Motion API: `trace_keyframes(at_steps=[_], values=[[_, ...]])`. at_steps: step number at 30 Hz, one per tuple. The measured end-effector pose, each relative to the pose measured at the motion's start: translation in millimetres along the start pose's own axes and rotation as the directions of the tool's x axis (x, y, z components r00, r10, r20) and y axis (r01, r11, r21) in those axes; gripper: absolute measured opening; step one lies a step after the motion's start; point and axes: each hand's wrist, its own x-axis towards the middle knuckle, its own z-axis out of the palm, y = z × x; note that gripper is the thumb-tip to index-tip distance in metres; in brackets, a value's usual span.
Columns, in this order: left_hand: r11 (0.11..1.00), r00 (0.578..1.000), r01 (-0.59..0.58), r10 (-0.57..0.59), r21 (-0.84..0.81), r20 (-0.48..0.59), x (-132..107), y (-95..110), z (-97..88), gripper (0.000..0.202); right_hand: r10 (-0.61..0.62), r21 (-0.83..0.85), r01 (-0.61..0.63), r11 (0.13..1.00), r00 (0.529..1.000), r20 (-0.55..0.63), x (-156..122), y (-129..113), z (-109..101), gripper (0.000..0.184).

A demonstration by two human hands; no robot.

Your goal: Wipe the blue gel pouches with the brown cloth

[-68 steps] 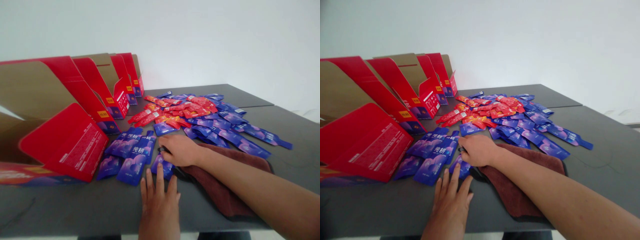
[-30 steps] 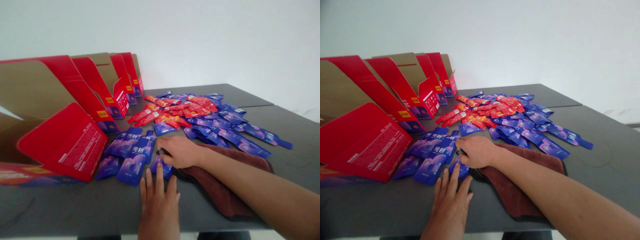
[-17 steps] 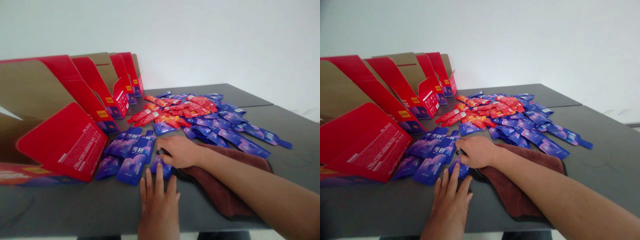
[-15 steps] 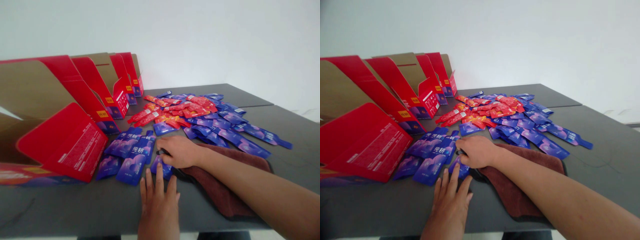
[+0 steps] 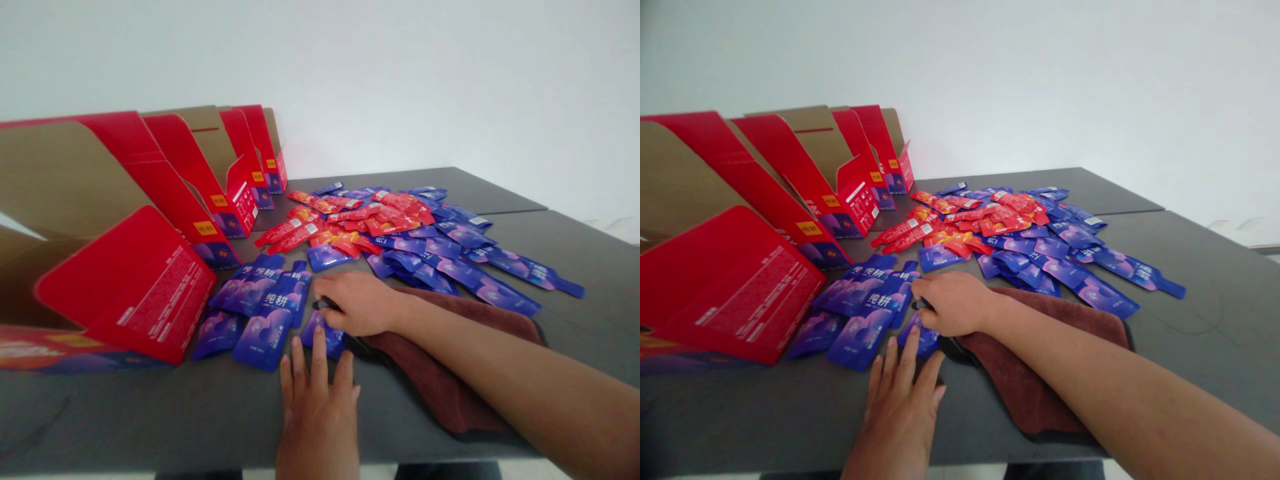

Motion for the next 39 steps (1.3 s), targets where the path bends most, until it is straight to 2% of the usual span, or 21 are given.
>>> trace_keyframes(at_steps=[15,19,21,26,30,34,39], values=[[1.0,1.0,0.005,-0.005,-0.008,0.013,-0.4,-0.8,2.0,0.026,-0.003,0.017,0.004,1.0,1.0,-0.007,-0.2,0.0,-0.1,0.015],[0.998,0.998,-0.055,0.054,0.019,0.024,-2.2,-10.8,8.1,0.026,0.007,0.009,-0.007,1.0,1.0,0.004,0.0,-0.6,-0.6,0.016],[0.99,0.99,-0.136,0.135,0.03,0.041,-2.8,-17.7,11.2,0.028,0.005,0.01,-0.006,1.0,1.0,0.007,-0.1,-0.8,-0.8,0.016],[0.983,0.983,-0.173,0.169,0.054,0.07,-2.7,-25.9,12.8,0.03,0.002,0.021,-0.002,1.0,1.0,-0.005,-0.4,-0.4,-0.9,0.015],[0.992,0.991,-0.119,0.116,0.036,0.065,-2.1,-17.2,8.8,0.028,0.003,0.016,-0.003,1.0,1.0,0.0,0.0,-0.4,-0.9,0.015],[1.0,1.0,-0.003,0.003,0.001,0.029,-1.0,-4.5,3.2,0.027,0.004,0.013,-0.004,1.0,1.0,0.003,0.4,-0.5,-0.5,0.016],[1.0,1.0,0.01,-0.009,-0.014,0.027,0.2,1.0,-0.3,0.027,-0.003,0.015,0.003,1.0,1.0,-0.012,0.1,-0.1,-0.2,0.014]])
